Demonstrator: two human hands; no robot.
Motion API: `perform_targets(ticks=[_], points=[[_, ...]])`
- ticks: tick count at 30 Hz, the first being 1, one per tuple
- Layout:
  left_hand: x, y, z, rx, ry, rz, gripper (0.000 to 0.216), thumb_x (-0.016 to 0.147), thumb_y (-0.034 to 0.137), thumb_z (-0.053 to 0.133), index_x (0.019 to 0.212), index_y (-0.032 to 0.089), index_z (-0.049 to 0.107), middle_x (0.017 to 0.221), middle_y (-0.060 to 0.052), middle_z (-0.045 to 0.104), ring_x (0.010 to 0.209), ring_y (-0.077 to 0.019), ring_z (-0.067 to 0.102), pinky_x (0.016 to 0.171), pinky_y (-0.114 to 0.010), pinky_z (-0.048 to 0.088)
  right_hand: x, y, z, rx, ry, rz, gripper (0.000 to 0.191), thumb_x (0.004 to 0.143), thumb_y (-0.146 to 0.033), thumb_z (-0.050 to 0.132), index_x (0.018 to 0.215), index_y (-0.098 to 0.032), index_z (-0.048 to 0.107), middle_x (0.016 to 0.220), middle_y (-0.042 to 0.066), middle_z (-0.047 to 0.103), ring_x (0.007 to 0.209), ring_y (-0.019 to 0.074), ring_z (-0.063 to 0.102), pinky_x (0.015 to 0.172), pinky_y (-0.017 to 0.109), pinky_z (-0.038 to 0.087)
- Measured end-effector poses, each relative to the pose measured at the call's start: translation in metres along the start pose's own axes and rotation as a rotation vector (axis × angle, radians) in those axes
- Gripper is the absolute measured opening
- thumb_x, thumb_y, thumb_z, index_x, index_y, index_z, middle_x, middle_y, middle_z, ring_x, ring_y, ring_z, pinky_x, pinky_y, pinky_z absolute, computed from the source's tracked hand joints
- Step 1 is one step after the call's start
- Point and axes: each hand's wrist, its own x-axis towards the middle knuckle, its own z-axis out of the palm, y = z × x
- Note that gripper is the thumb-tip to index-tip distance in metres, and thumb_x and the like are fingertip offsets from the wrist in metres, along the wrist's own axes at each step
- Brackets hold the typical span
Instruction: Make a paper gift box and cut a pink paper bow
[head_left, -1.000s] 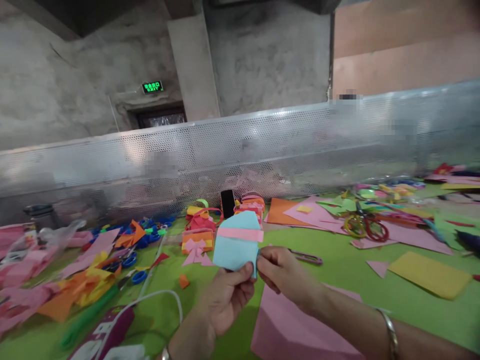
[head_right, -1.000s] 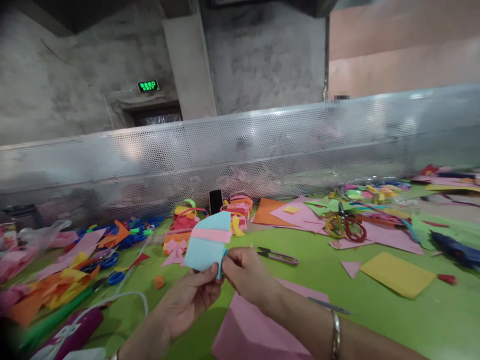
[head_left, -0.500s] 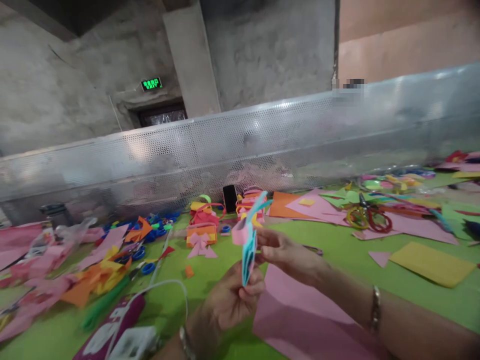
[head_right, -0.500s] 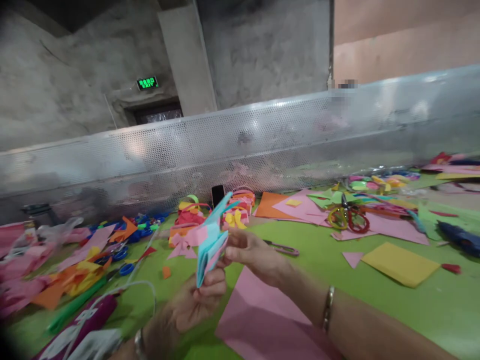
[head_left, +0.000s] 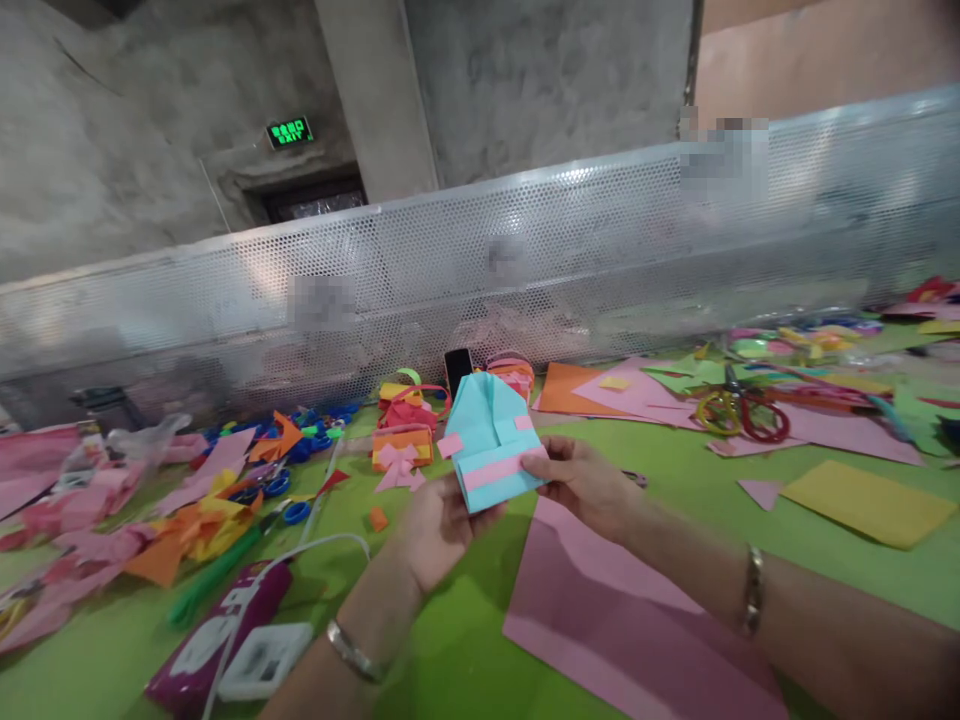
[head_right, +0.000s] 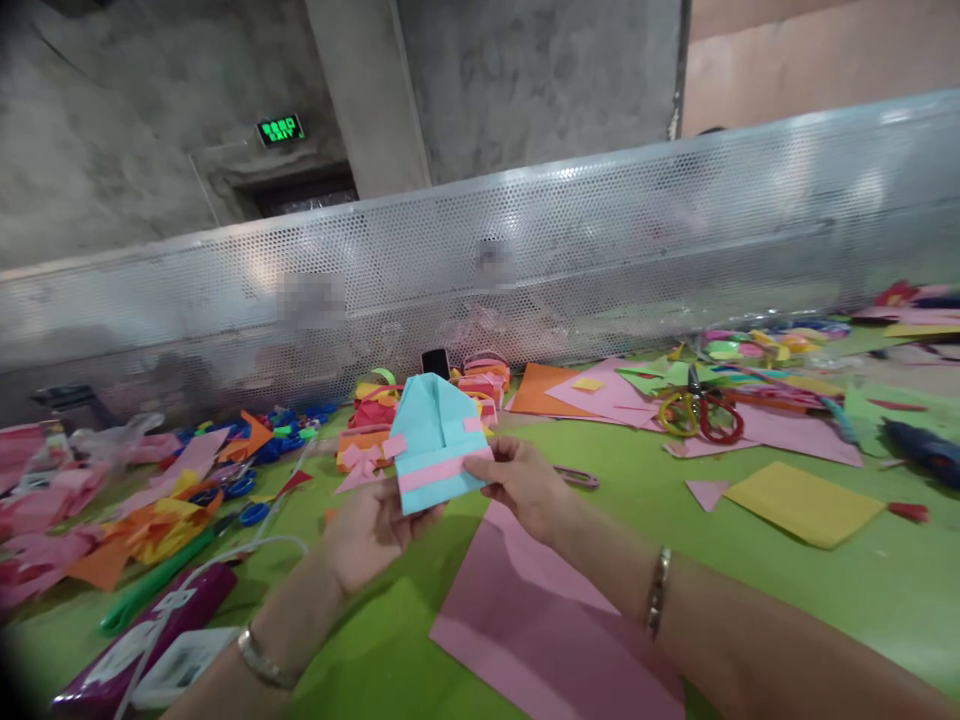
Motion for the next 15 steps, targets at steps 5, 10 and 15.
perform_targets(ticks=[5, 10, 15], points=[[0.0, 0.008, -0.005, -0.036, 0.064, 0.134, 0.024, 0.068, -0.001, 0.042, 0.078, 0.01, 0.061, 0.066, -0.009, 0.068, 0.061, -0.0165, 0.065, 0.062, -0.029, 0.054, 0.0, 0.0, -0.001, -0.013, -0.002, -0.02, 0.029, 0.049, -0.027, 0.081, 0.07, -0.016, 0.065, 0.071, -0.001, 0.065, 0.064, 0.0106, 0.055, 0.07, 0.028, 0.046], [0.002, 0.005, -0.008, 0.143, 0.016, 0.265, 0.021, 0.067, 0.014, 0.067, 0.088, 0.013, 0.062, 0.081, -0.008, 0.069, 0.064, -0.0156, 0.065, 0.058, -0.025, 0.052, -0.004, 0.006, -0.001, -0.076, -0.04, -0.023, 0.031, 0.054, -0.031, 0.08, 0.077, -0.015, 0.065, 0.079, 0.003, 0.067, 0.073, 0.0148, 0.059, 0.079, 0.032, 0.046], [0.008, -0.004, -0.015, 0.305, 0.061, 0.367, 0.035, 0.055, 0.009, 0.074, 0.088, 0.013, 0.062, 0.08, -0.008, 0.069, 0.064, -0.0182, 0.065, 0.055, -0.027, 0.051, -0.01, 0.005, 0.004, -0.267, -0.141, 0.027, 0.04, 0.058, -0.035, 0.078, 0.09, -0.015, 0.064, 0.089, 0.006, 0.067, 0.079, 0.0183, 0.061, 0.077, 0.034, 0.047]])
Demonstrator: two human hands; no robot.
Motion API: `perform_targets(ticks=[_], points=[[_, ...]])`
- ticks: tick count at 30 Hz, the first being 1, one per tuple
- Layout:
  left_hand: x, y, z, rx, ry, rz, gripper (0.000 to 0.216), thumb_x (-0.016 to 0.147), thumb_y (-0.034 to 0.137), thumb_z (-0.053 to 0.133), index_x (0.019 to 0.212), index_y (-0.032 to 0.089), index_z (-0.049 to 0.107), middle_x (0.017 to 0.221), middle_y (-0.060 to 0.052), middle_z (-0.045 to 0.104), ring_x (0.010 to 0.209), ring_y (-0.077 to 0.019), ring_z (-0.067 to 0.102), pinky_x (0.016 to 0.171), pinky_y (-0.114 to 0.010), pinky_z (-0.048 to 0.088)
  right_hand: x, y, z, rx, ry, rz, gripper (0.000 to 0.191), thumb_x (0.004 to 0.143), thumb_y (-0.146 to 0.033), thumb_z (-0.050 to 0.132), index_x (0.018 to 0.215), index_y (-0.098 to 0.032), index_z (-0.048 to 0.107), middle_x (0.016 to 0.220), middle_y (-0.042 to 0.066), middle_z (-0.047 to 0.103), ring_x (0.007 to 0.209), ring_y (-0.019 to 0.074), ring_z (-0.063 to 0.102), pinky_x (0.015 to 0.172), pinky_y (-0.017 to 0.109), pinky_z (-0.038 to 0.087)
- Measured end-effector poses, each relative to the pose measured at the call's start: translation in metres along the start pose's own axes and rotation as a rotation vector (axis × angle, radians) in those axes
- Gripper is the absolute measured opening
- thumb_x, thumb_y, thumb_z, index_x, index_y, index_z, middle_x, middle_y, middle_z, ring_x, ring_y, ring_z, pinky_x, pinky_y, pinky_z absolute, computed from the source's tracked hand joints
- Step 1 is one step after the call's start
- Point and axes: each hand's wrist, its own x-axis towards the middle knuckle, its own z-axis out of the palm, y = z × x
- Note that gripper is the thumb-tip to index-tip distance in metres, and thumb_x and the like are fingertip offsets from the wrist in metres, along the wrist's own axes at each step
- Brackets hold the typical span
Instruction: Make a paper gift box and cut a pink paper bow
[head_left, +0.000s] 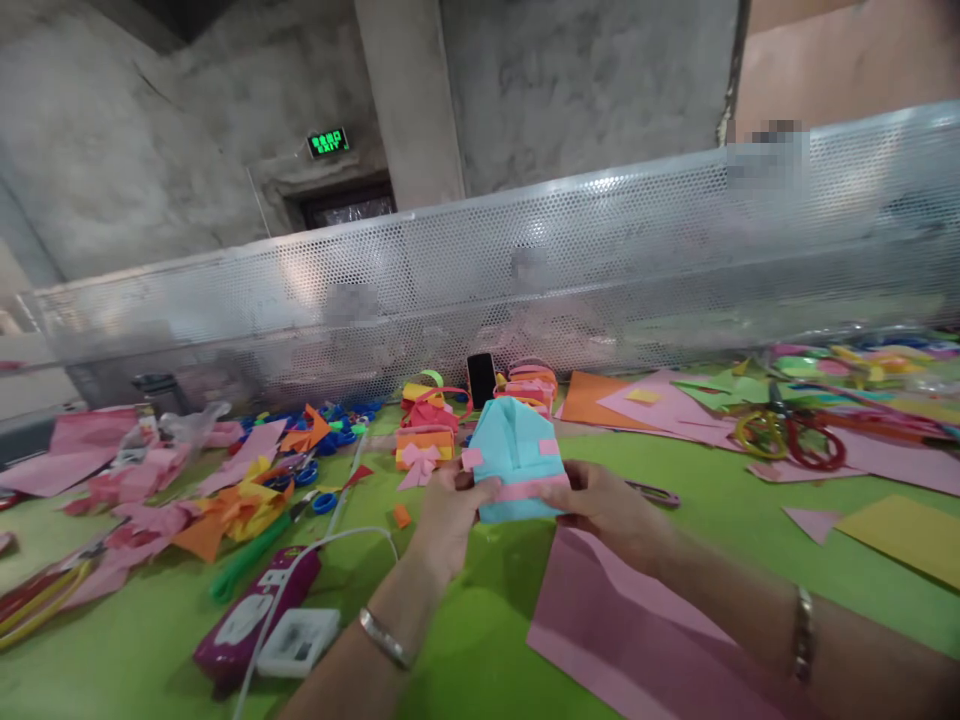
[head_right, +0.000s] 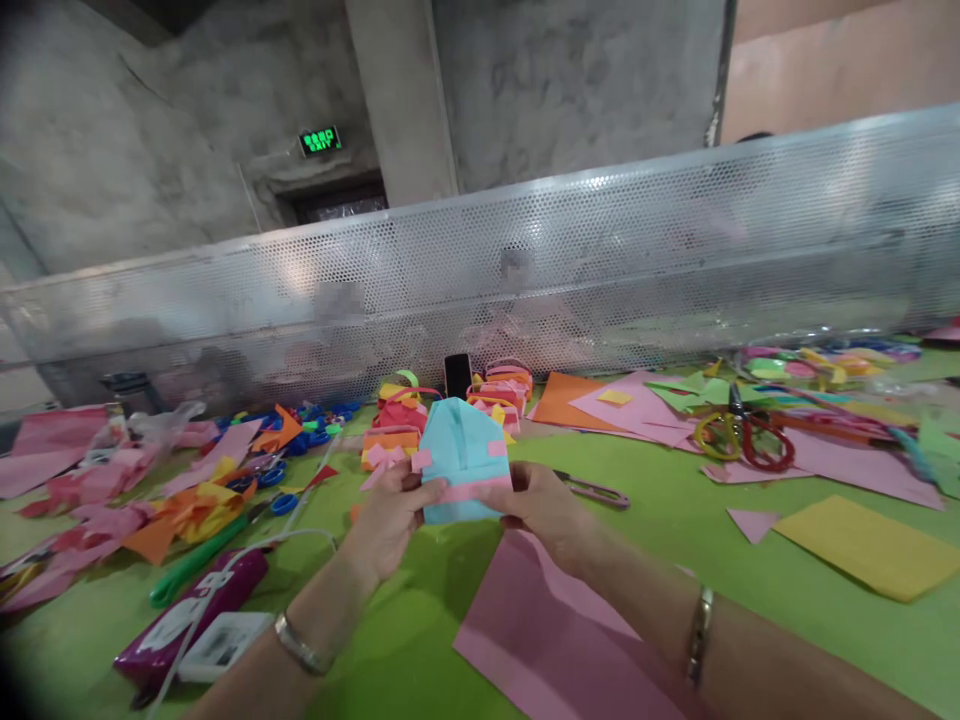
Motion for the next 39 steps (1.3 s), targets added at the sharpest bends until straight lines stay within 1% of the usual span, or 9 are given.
perform_targets(ticks=[5, 9, 12, 16, 22, 28, 33, 36, 39], points=[[0.0, 0.002, -0.001, 0.134, -0.067, -0.003, 0.031, 0.054, 0.006, 0.07, 0.083, 0.013, 0.063, 0.072, -0.006, 0.069, 0.06, -0.0166, 0.063, 0.055, -0.025, 0.048, 0.004, -0.013, -0.008, -0.022, 0.083, -0.182, 0.061, 0.061, -0.049, 0.073, 0.114, -0.024, 0.056, 0.114, 0.008, 0.062, 0.101, 0.0225, 0.056, 0.086, 0.037, 0.044], [-0.002, 0.002, 0.001, 0.235, -0.082, 0.025, 0.028, 0.056, 0.003, 0.064, 0.082, 0.014, 0.062, 0.072, -0.004, 0.068, 0.062, -0.0142, 0.062, 0.058, -0.024, 0.047, 0.006, -0.018, -0.013, -0.038, 0.078, -0.23, 0.05, 0.076, -0.063, 0.048, 0.103, -0.025, 0.065, 0.114, 0.007, 0.062, 0.107, 0.0243, 0.053, 0.088, 0.04, 0.042], [0.0, -0.003, 0.002, 0.225, -0.047, 0.008, 0.033, 0.057, 0.005, 0.064, 0.089, 0.014, 0.061, 0.072, -0.003, 0.067, 0.062, -0.0146, 0.061, 0.057, -0.024, 0.045, 0.004, -0.011, -0.008, -0.288, -0.025, -0.212, 0.031, 0.076, -0.048, 0.056, 0.082, -0.021, 0.071, 0.114, 0.008, 0.061, 0.099, 0.025, 0.057, 0.083, 0.039, 0.044], [0.001, -0.007, 0.004, 0.176, -0.113, -0.051, 0.03, 0.057, 0.011, 0.067, 0.086, 0.013, 0.062, 0.069, -0.003, 0.065, 0.057, -0.0129, 0.058, 0.054, -0.023, 0.042, 0.003, 0.0, -0.002, -0.555, 0.045, -0.294, 0.009, 0.066, -0.022, 0.064, 0.074, -0.019, 0.065, 0.12, 0.007, 0.056, 0.095, 0.0242, 0.058, 0.077, 0.036, 0.046], [-0.005, -0.002, 0.006, 0.059, -0.169, -0.149, 0.019, 0.063, 0.029, 0.07, 0.074, 0.017, 0.061, 0.062, 0.002, 0.06, 0.053, -0.0091, 0.053, 0.052, -0.021, 0.042, 0.006, -0.001, -0.005, -0.651, 0.087, -0.348, 0.036, 0.063, -0.015, 0.062, 0.098, -0.021, 0.061, 0.095, 0.003, 0.066, 0.086, 0.0201, 0.059, 0.077, 0.033, 0.044], [-0.003, -0.003, 0.005, 0.068, -0.12, -0.195, 0.024, 0.057, 0.025, 0.076, 0.075, 0.016, 0.064, 0.064, -0.001, 0.064, 0.053, -0.0114, 0.056, 0.053, -0.024, 0.046, 0.01, 0.0, -0.007, -0.592, 0.089, -0.366, 0.028, 0.072, -0.025, 0.057, 0.098, -0.019, 0.063, 0.095, 0.005, 0.067, 0.083, 0.0195, 0.06, 0.073, 0.032, 0.046], [0.005, -0.002, 0.003, -0.09, 0.025, -0.103, 0.017, 0.06, 0.02, 0.072, 0.073, 0.017, 0.062, 0.066, 0.001, 0.065, 0.056, -0.0101, 0.058, 0.056, -0.023, 0.047, 0.01, -0.005, -0.01, -0.7, 0.343, -0.407, 0.022, 0.076, -0.035, 0.051, 0.073, -0.016, 0.061, 0.07, 0.002, 0.059, 0.062, 0.0141, 0.05, 0.056, 0.026, 0.038], [0.004, 0.001, 0.004, -0.182, 0.011, -0.09, 0.018, 0.062, 0.02, 0.072, 0.075, 0.019, 0.061, 0.067, 0.002, 0.065, 0.058, -0.0103, 0.059, 0.06, -0.024, 0.049, 0.006, -0.007, -0.007, -0.673, 0.334, -0.312, 0.028, 0.075, -0.04, 0.053, 0.061, -0.017, 0.06, 0.056, -0.002, 0.05, 0.052, 0.0108, 0.039, 0.048, 0.024, 0.029], [0.0, 0.002, 0.007, -0.212, -0.094, -0.122, 0.019, 0.064, 0.022, 0.072, 0.078, 0.019, 0.061, 0.071, 0.0, 0.067, 0.063, -0.0129, 0.061, 0.064, -0.029, 0.051, 0.002, -0.005, 0.0, -0.499, 0.316, -0.234, 0.023, 0.067, -0.039, 0.062, 0.061, -0.016, 0.061, 0.057, -0.002, 0.052, 0.055, 0.0109, 0.043, 0.051, 0.024, 0.031]])
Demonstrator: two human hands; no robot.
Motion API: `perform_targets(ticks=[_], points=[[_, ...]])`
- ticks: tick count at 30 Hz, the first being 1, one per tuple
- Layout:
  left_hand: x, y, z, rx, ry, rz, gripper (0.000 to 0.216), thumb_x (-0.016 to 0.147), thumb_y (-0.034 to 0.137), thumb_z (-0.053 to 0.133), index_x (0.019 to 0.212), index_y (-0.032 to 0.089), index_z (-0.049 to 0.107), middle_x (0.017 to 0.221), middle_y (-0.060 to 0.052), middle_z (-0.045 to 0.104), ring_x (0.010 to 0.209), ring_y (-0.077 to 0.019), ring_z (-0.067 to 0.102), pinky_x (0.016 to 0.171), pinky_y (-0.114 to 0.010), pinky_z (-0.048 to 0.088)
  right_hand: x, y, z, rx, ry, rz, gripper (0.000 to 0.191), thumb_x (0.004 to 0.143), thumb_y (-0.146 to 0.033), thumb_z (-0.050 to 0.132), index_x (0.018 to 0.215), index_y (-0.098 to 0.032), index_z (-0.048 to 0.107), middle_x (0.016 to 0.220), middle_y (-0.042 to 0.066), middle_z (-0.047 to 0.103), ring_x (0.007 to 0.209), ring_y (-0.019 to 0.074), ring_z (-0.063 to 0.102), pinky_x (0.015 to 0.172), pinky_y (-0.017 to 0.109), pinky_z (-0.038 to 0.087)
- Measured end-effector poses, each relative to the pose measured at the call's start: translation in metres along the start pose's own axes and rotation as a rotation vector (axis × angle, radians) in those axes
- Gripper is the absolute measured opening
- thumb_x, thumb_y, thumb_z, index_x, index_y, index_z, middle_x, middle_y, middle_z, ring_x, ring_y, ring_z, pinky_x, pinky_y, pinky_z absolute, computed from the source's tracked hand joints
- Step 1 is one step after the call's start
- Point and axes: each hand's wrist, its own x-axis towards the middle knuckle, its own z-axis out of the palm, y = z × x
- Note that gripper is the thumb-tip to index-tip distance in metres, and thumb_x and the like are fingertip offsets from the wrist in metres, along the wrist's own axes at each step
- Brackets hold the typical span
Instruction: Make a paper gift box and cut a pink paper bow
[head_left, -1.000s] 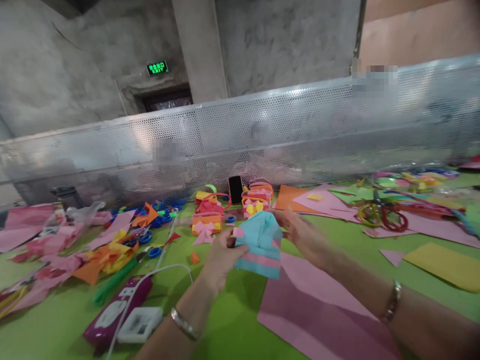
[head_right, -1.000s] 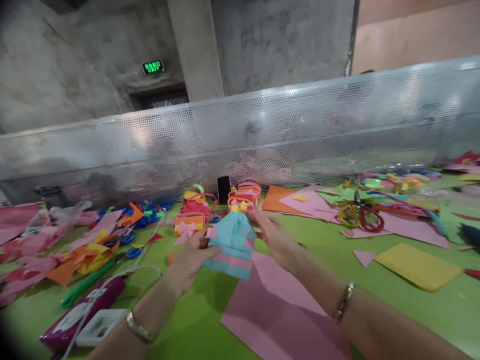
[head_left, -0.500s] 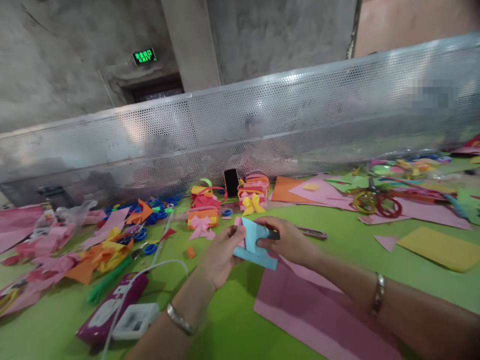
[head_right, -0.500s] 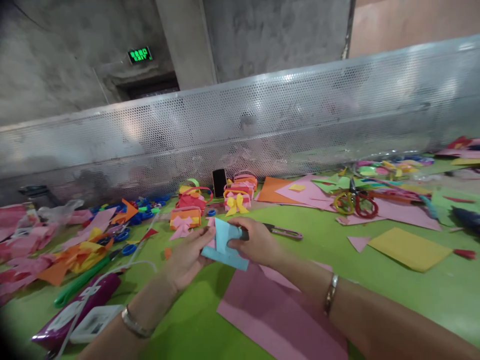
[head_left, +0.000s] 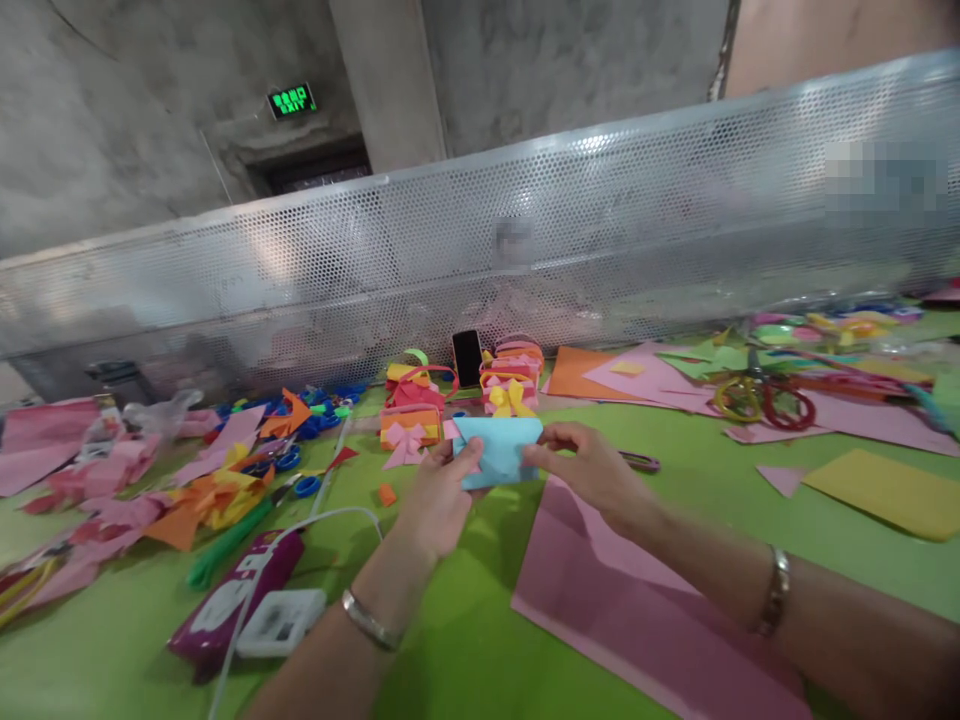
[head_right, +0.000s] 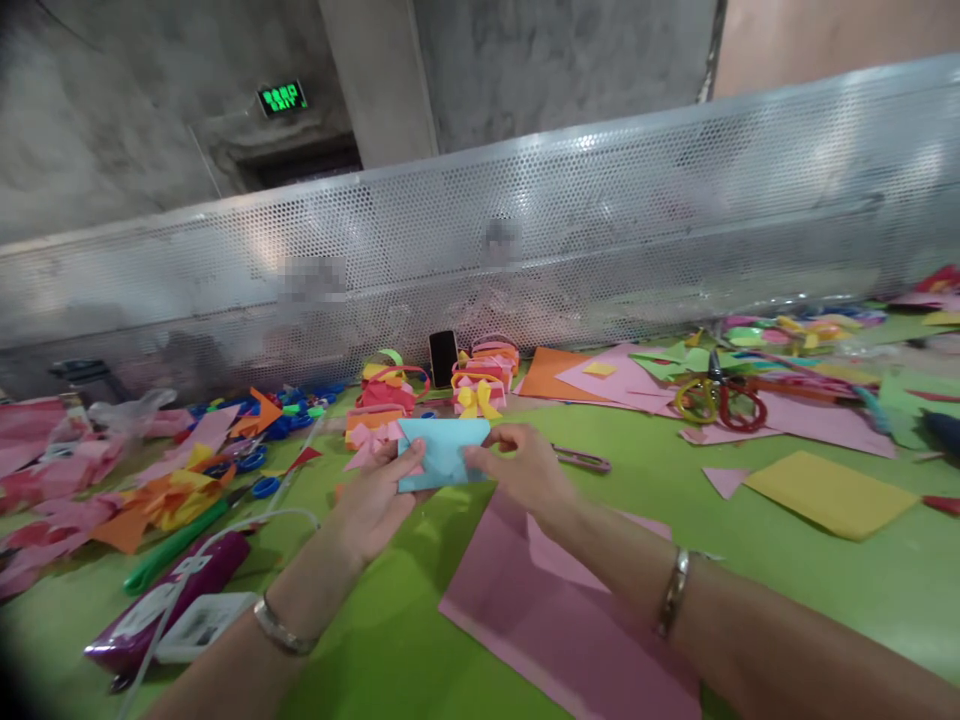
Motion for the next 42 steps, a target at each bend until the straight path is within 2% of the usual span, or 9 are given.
perform_targets(ticks=[6, 12, 18, 24, 28, 31, 37, 39, 42], points=[[-0.006, -0.004, 0.003, 0.103, -0.079, -0.128, 0.022, 0.065, 0.025, 0.073, 0.083, 0.019, 0.062, 0.083, -0.004, 0.068, 0.074, -0.0174, 0.063, 0.067, -0.033, 0.053, -0.004, -0.001, 0.005, 0.308, 0.032, 0.164, 0.022, 0.056, -0.034, 0.071, 0.064, -0.014, 0.063, 0.065, 0.002, 0.062, 0.061, 0.0143, 0.053, 0.062, 0.029, 0.042], [-0.004, -0.008, 0.001, 0.375, -0.035, 0.029, 0.03, 0.048, 0.005, 0.076, 0.075, 0.014, 0.066, 0.076, -0.004, 0.069, 0.071, -0.0154, 0.062, 0.071, -0.027, 0.05, -0.006, -0.006, 0.004, 0.461, 0.064, 0.119, 0.025, 0.058, -0.04, 0.07, 0.066, -0.017, 0.063, 0.069, 0.002, 0.064, 0.067, 0.0166, 0.057, 0.068, 0.031, 0.044], [-0.005, -0.009, 0.001, 0.346, -0.07, 0.014, 0.025, 0.05, 0.006, 0.074, 0.073, 0.015, 0.067, 0.075, -0.004, 0.069, 0.07, -0.0159, 0.062, 0.073, -0.032, 0.051, -0.002, -0.002, 0.003, 0.316, 0.192, 0.067, 0.021, 0.064, -0.037, 0.064, 0.063, -0.017, 0.058, 0.064, 0.0, 0.058, 0.061, 0.0144, 0.051, 0.057, 0.027, 0.041], [-0.013, -0.005, 0.008, 0.267, -0.048, -0.024, 0.028, 0.048, 0.01, 0.078, 0.073, 0.016, 0.067, 0.075, -0.003, 0.069, 0.066, -0.0141, 0.061, 0.072, -0.031, 0.051, 0.006, 0.01, 0.003, 0.003, 0.303, -0.162, 0.023, 0.071, -0.036, 0.06, 0.06, -0.018, 0.052, 0.074, 0.002, 0.054, 0.068, 0.0148, 0.049, 0.054, 0.024, 0.039], [-0.012, -0.006, 0.007, 0.361, -0.084, 0.021, 0.029, 0.049, 0.012, 0.078, 0.076, 0.016, 0.068, 0.077, -0.003, 0.069, 0.069, -0.0144, 0.061, 0.07, -0.028, 0.049, 0.009, 0.015, 0.006, -0.097, 0.34, -0.259, 0.025, 0.075, -0.037, 0.057, 0.06, -0.019, 0.05, 0.08, 0.004, 0.054, 0.072, 0.0166, 0.051, 0.057, 0.026, 0.04], [-0.011, -0.008, 0.007, 0.447, -0.032, 0.095, 0.025, 0.051, 0.009, 0.075, 0.074, 0.016, 0.068, 0.074, -0.003, 0.069, 0.069, -0.0151, 0.061, 0.068, -0.026, 0.049, 0.008, 0.012, 0.006, -0.139, 0.366, -0.332, 0.026, 0.078, -0.038, 0.054, 0.06, -0.019, 0.049, 0.082, 0.005, 0.053, 0.076, 0.0184, 0.052, 0.059, 0.028, 0.041], [-0.012, -0.009, 0.012, 0.284, -0.025, 0.068, 0.029, 0.051, 0.008, 0.073, 0.078, 0.015, 0.067, 0.08, -0.005, 0.07, 0.077, -0.0186, 0.063, 0.076, -0.034, 0.052, 0.009, 0.006, 0.002, -0.225, 0.398, -0.495, 0.023, 0.075, -0.032, 0.06, 0.06, -0.021, 0.048, 0.09, 0.007, 0.055, 0.088, 0.0212, 0.051, 0.079, 0.034, 0.041], [-0.011, -0.009, 0.012, 0.247, -0.025, 0.083, 0.032, 0.051, 0.01, 0.075, 0.081, 0.015, 0.067, 0.081, -0.004, 0.07, 0.079, -0.0179, 0.063, 0.077, -0.034, 0.052, 0.01, 0.005, 0.002, -0.188, 0.38, -0.49, 0.023, 0.073, -0.032, 0.062, 0.058, -0.021, 0.05, 0.091, 0.007, 0.055, 0.09, 0.0217, 0.052, 0.08, 0.035, 0.041], [-0.009, -0.009, 0.011, 0.255, -0.007, 0.095, 0.033, 0.049, 0.012, 0.077, 0.08, 0.016, 0.067, 0.081, -0.004, 0.07, 0.078, -0.0174, 0.063, 0.077, -0.034, 0.052, 0.011, 0.005, 0.004, -0.04, 0.323, -0.349, 0.022, 0.068, -0.033, 0.064, 0.055, -0.019, 0.053, 0.099, 0.008, 0.056, 0.091, 0.022, 0.053, 0.074, 0.033, 0.043]])
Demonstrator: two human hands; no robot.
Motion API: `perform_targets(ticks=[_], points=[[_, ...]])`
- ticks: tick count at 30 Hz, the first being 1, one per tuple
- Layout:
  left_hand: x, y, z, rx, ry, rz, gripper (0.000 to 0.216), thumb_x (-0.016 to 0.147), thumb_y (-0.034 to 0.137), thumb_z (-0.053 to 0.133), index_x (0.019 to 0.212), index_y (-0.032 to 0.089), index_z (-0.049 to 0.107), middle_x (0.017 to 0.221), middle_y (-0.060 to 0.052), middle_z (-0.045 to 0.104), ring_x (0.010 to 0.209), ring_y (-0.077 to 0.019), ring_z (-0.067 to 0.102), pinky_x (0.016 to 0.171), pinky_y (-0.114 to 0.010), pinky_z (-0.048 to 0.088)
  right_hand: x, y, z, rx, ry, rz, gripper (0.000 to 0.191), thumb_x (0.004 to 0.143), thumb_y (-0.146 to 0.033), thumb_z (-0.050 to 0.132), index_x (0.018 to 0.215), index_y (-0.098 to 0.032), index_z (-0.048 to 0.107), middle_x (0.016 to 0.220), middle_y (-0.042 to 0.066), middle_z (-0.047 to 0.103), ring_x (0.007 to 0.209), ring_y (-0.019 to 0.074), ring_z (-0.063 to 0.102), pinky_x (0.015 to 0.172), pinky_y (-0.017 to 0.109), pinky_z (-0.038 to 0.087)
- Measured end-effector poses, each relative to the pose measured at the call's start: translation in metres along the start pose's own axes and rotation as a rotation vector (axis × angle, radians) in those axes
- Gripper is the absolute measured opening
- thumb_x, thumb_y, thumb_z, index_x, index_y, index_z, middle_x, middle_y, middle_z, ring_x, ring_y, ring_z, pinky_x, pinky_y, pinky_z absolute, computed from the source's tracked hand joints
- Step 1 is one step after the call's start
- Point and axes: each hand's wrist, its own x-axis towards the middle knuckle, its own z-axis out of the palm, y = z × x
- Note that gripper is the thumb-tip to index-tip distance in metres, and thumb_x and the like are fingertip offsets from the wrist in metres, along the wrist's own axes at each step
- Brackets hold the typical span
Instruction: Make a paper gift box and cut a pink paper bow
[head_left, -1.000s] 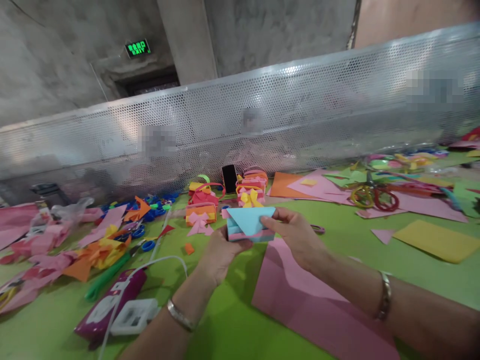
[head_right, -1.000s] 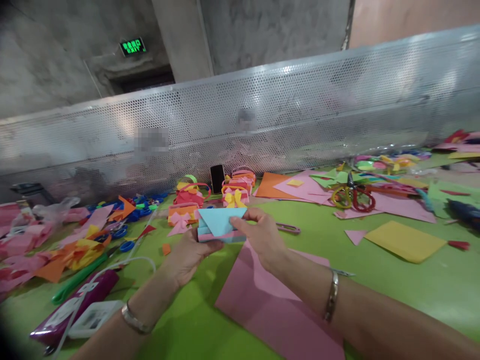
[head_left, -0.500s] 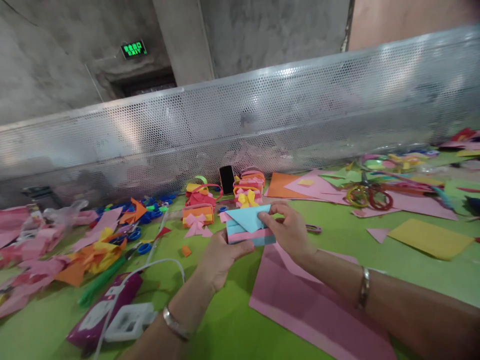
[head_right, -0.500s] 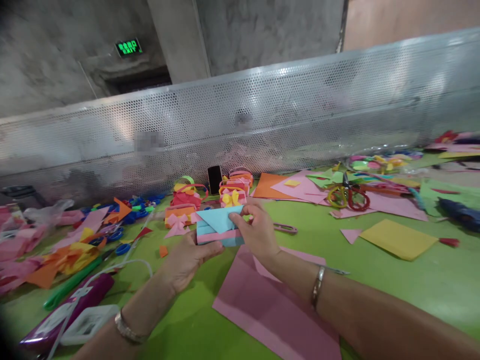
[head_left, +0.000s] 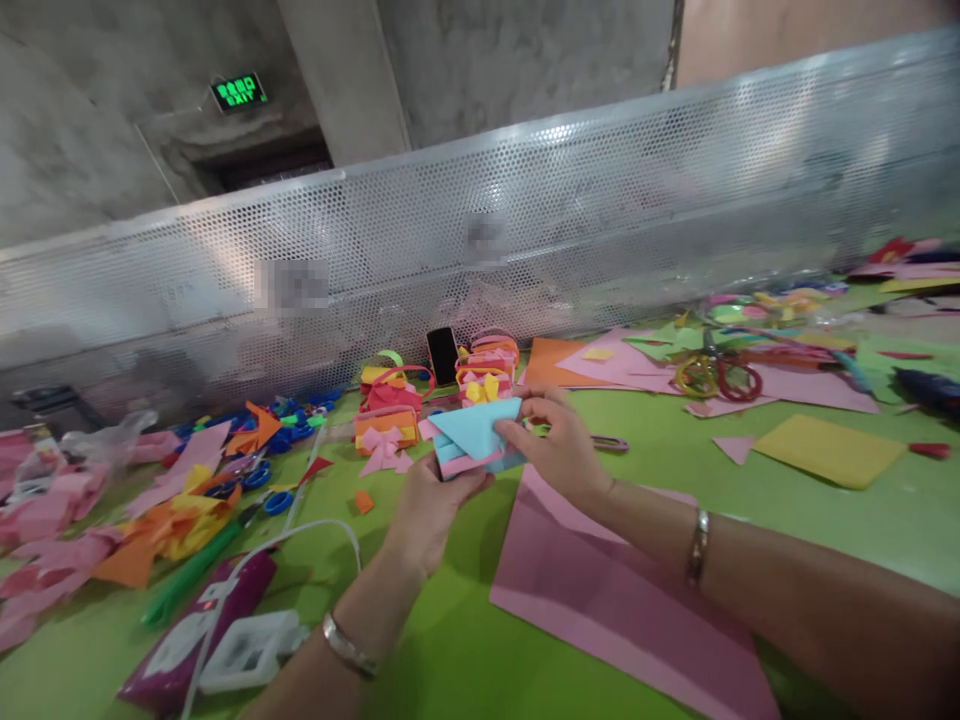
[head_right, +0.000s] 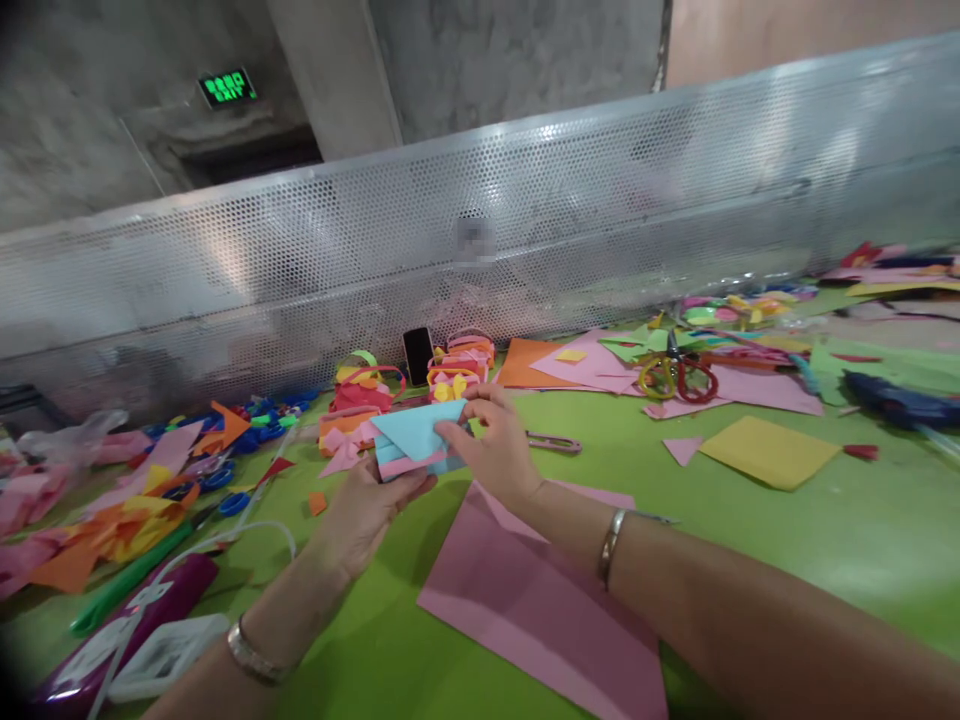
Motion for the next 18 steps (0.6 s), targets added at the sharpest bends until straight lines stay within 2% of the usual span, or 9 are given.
perform_targets(ticks=[4, 8, 10, 12, 16, 18], points=[[0.002, 0.002, -0.002, 0.191, 0.02, 0.056, 0.026, 0.05, 0.016, 0.076, 0.075, 0.014, 0.068, 0.075, -0.004, 0.07, 0.072, -0.0188, 0.063, 0.069, -0.031, 0.05, -0.002, -0.004, 0.002, 0.234, -0.115, 0.312, 0.022, 0.062, -0.037, 0.069, 0.058, -0.017, 0.061, 0.109, 0.008, 0.057, 0.093, 0.0214, 0.056, 0.073, 0.031, 0.045], [0.003, 0.006, -0.003, 0.43, 0.102, 0.127, 0.022, 0.054, 0.017, 0.073, 0.074, 0.017, 0.067, 0.07, -0.001, 0.07, 0.065, -0.0169, 0.061, 0.062, -0.026, 0.046, -0.005, -0.01, -0.001, 0.433, -0.225, 0.501, 0.024, 0.054, -0.035, 0.075, 0.065, -0.015, 0.067, 0.09, 0.006, 0.065, 0.082, 0.0185, 0.059, 0.078, 0.034, 0.045], [0.002, 0.007, -0.003, 0.5, 0.126, 0.152, 0.019, 0.054, 0.016, 0.073, 0.073, 0.018, 0.067, 0.067, 0.001, 0.069, 0.062, -0.0159, 0.06, 0.059, -0.025, 0.044, -0.005, -0.011, -0.003, 0.5, -0.253, 0.523, 0.024, 0.053, -0.033, 0.076, 0.067, -0.015, 0.068, 0.086, 0.006, 0.065, 0.079, 0.0176, 0.059, 0.08, 0.035, 0.045], [0.002, 0.008, -0.003, 0.538, 0.144, 0.174, 0.016, 0.055, 0.016, 0.072, 0.07, 0.018, 0.066, 0.064, 0.001, 0.068, 0.059, -0.0155, 0.059, 0.057, -0.024, 0.042, -0.004, -0.012, -0.005, 0.516, -0.242, 0.502, 0.02, 0.055, -0.033, 0.075, 0.065, -0.016, 0.069, 0.091, 0.007, 0.065, 0.084, 0.0185, 0.059, 0.082, 0.036, 0.045], [0.0, 0.009, -0.001, 0.513, 0.117, 0.171, 0.016, 0.054, 0.017, 0.073, 0.07, 0.019, 0.068, 0.065, 0.0, 0.069, 0.063, -0.0168, 0.06, 0.058, -0.023, 0.042, -0.002, -0.009, -0.004, 0.476, -0.148, 0.392, 0.017, 0.058, -0.033, 0.072, 0.052, -0.019, 0.064, 0.112, 0.006, 0.058, 0.107, 0.0227, 0.051, 0.083, 0.035, 0.044], [-0.001, 0.01, 0.0, 0.51, 0.075, 0.147, 0.018, 0.053, 0.018, 0.074, 0.07, 0.017, 0.07, 0.067, -0.002, 0.07, 0.064, -0.0181, 0.061, 0.059, -0.024, 0.043, -0.001, -0.006, -0.002, 0.476, -0.089, 0.334, 0.023, 0.057, -0.031, 0.073, 0.044, -0.019, 0.058, 0.115, 0.005, 0.057, 0.108, 0.0231, 0.05, 0.083, 0.035, 0.042]])
